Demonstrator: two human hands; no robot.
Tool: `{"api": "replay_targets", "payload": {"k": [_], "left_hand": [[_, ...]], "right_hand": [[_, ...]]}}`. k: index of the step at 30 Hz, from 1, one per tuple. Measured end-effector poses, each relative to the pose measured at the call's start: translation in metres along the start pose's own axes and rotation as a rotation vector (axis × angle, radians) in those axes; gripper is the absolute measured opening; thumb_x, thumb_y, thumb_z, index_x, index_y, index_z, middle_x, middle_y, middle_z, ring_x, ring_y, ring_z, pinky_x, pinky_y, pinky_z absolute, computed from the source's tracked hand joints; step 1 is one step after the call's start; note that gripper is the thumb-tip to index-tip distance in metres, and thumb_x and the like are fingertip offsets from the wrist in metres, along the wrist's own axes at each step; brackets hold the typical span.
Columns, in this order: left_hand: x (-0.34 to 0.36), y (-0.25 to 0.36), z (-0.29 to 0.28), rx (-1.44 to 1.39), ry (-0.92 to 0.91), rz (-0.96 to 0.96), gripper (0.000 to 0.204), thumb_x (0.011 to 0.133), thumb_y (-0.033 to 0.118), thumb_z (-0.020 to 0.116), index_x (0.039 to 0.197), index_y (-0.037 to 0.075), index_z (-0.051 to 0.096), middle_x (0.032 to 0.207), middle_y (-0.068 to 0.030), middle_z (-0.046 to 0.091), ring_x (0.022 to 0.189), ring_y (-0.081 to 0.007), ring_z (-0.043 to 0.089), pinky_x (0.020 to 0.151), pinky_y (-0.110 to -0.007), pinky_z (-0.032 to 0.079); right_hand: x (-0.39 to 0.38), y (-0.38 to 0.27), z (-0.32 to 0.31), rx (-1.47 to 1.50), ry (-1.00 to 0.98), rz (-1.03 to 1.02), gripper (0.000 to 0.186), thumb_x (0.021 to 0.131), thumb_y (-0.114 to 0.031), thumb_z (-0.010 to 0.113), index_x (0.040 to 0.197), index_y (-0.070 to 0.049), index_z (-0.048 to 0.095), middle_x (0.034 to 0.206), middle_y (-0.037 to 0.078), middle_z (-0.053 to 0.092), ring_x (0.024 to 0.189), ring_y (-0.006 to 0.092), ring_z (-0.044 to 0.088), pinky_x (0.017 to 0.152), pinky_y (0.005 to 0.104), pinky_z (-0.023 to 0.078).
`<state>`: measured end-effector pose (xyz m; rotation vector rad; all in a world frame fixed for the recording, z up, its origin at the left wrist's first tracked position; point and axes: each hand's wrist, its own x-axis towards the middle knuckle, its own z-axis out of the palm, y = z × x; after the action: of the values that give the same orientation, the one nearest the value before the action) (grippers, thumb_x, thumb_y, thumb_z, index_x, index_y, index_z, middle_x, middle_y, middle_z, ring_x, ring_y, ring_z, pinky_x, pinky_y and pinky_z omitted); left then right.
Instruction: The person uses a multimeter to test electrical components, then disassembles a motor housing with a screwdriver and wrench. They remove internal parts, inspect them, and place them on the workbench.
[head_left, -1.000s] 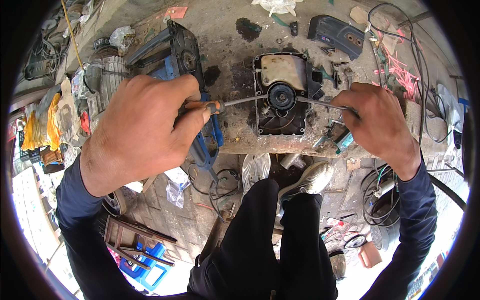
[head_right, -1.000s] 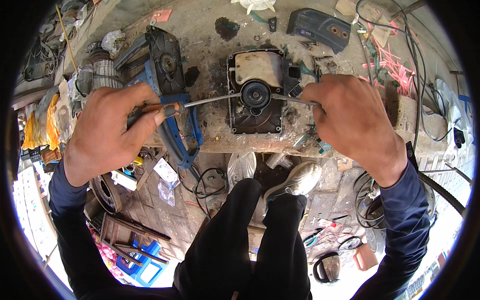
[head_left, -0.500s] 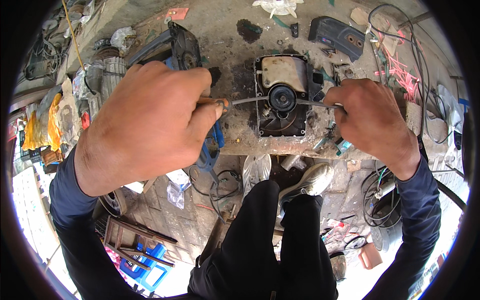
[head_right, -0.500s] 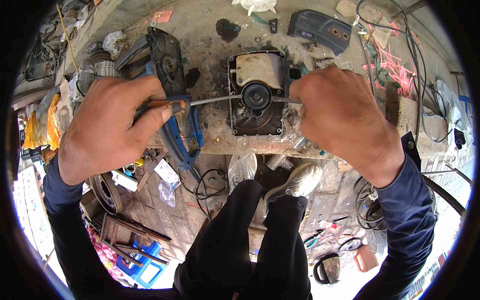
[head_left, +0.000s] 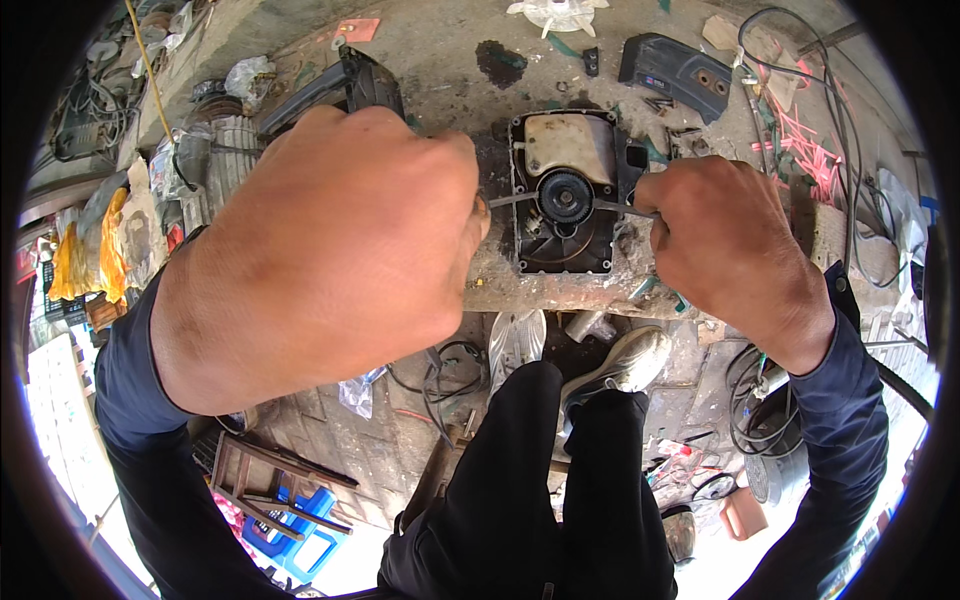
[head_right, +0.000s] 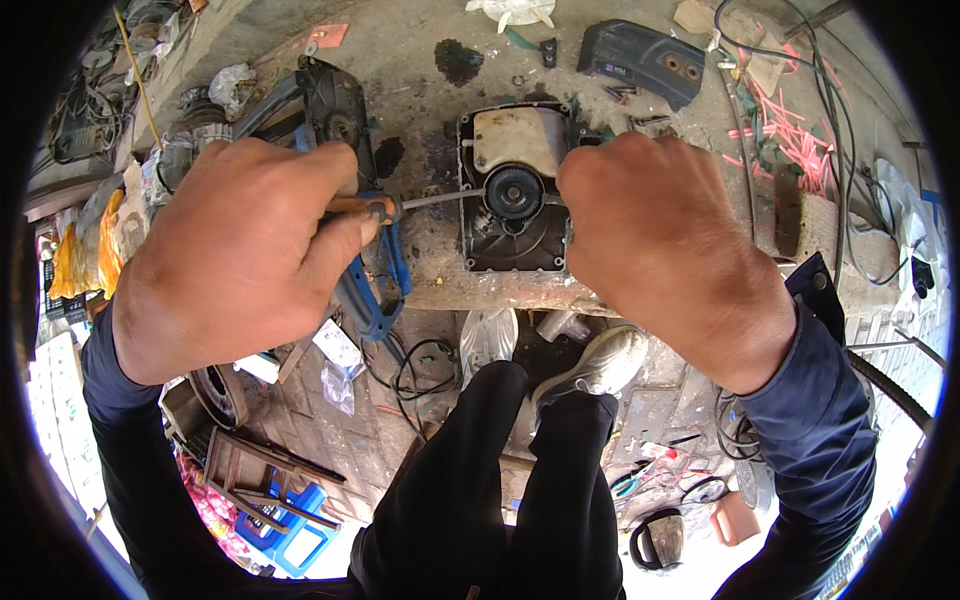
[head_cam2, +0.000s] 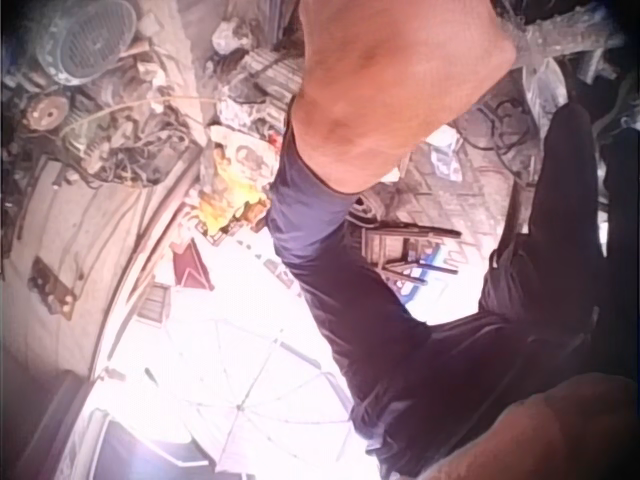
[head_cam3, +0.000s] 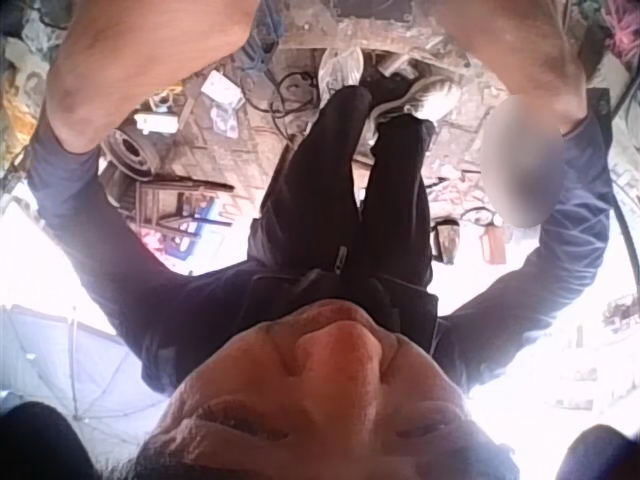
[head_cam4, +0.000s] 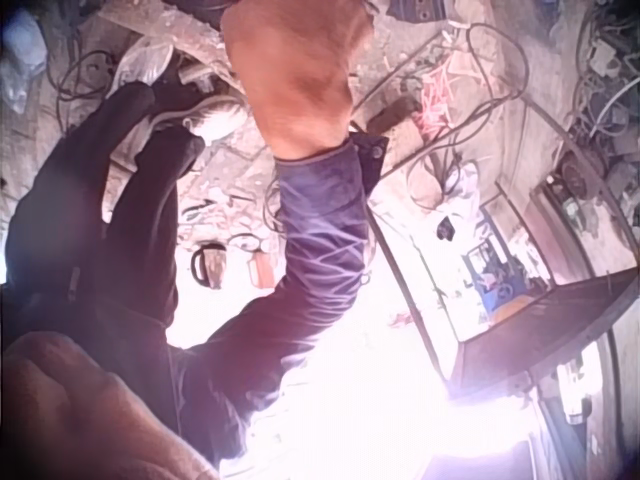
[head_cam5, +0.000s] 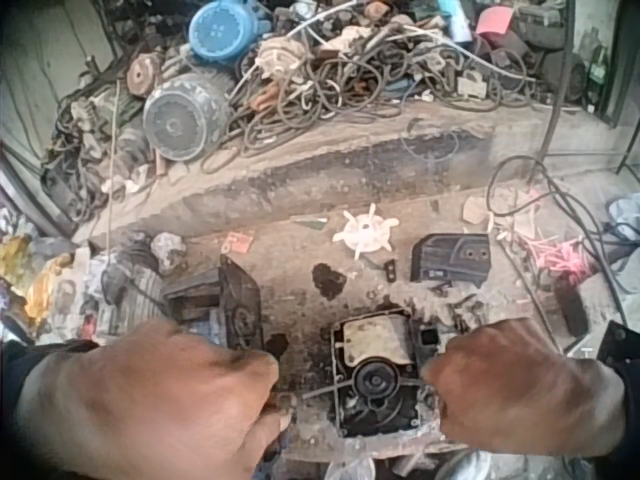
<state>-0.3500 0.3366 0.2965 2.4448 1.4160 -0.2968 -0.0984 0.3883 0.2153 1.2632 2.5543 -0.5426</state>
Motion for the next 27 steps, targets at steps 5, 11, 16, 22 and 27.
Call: {"api": "replay_targets", "payload": {"k": [5,11,16,22,27], "left_hand": [[-0.005,-0.005,0.002,-0.033,-0.037,-0.149,0.018,0.091,0.013,0.071,0.083,0.0,0.061,0.064,-0.02,0.06,0.065,-0.0436,0.063,0.063,-0.052,0.046],[-0.017,-0.024,0.009,-0.197,-0.029,-0.197,0.017,0.092,0.013,0.071,0.09,-0.002,0.064,0.074,-0.02,0.067,0.071,-0.0417,0.067,0.064,-0.047,0.049],[-0.024,-0.032,0.021,-0.334,0.038,-0.243,0.018,0.093,0.015,0.073,0.089,-0.001,0.065,0.072,-0.0178,0.067,0.065,-0.0365,0.067,0.062,-0.045,0.049],[-0.04,-0.042,0.032,-0.502,-0.029,-0.382,0.018,0.097,0.013,0.07,0.1,-0.004,0.066,0.082,-0.014,0.07,0.073,-0.0191,0.065,0.07,-0.035,0.051],[-0.051,-0.046,0.048,-0.637,-0.029,-0.425,0.016,0.1,0.012,0.068,0.101,-0.004,0.064,0.083,-0.0074,0.067,0.079,-0.0103,0.058,0.072,-0.03,0.049]], "right_hand": [[-0.004,0.017,0.01,0.092,0.114,-0.078,0.021,0.083,-0.003,0.067,0.101,-0.005,0.077,0.096,0.019,0.073,0.094,0.0396,0.072,0.087,0.0503,0.055],[-0.014,0.046,0.026,0.236,0.19,-0.126,0.02,0.084,-0.001,0.067,0.102,-0.004,0.075,0.095,0.018,0.072,0.09,0.0398,0.071,0.084,0.0494,0.055],[-0.019,0.066,0.039,0.372,0.153,-0.114,0.021,0.086,0.0,0.068,0.106,-0.005,0.075,0.102,0.018,0.073,0.092,0.0396,0.071,0.083,0.0471,0.056],[-0.022,0.09,0.065,0.666,0.087,-0.05,0.028,0.086,0.008,0.068,0.112,0.0,0.074,0.098,0.015,0.072,0.089,0.0285,0.072,0.082,0.0364,0.055],[-0.025,0.091,0.074,0.603,0.143,-0.086,0.026,0.087,0.005,0.068,0.112,-0.002,0.074,0.101,0.017,0.073,0.091,0.0344,0.073,0.081,0.0408,0.056]]}}
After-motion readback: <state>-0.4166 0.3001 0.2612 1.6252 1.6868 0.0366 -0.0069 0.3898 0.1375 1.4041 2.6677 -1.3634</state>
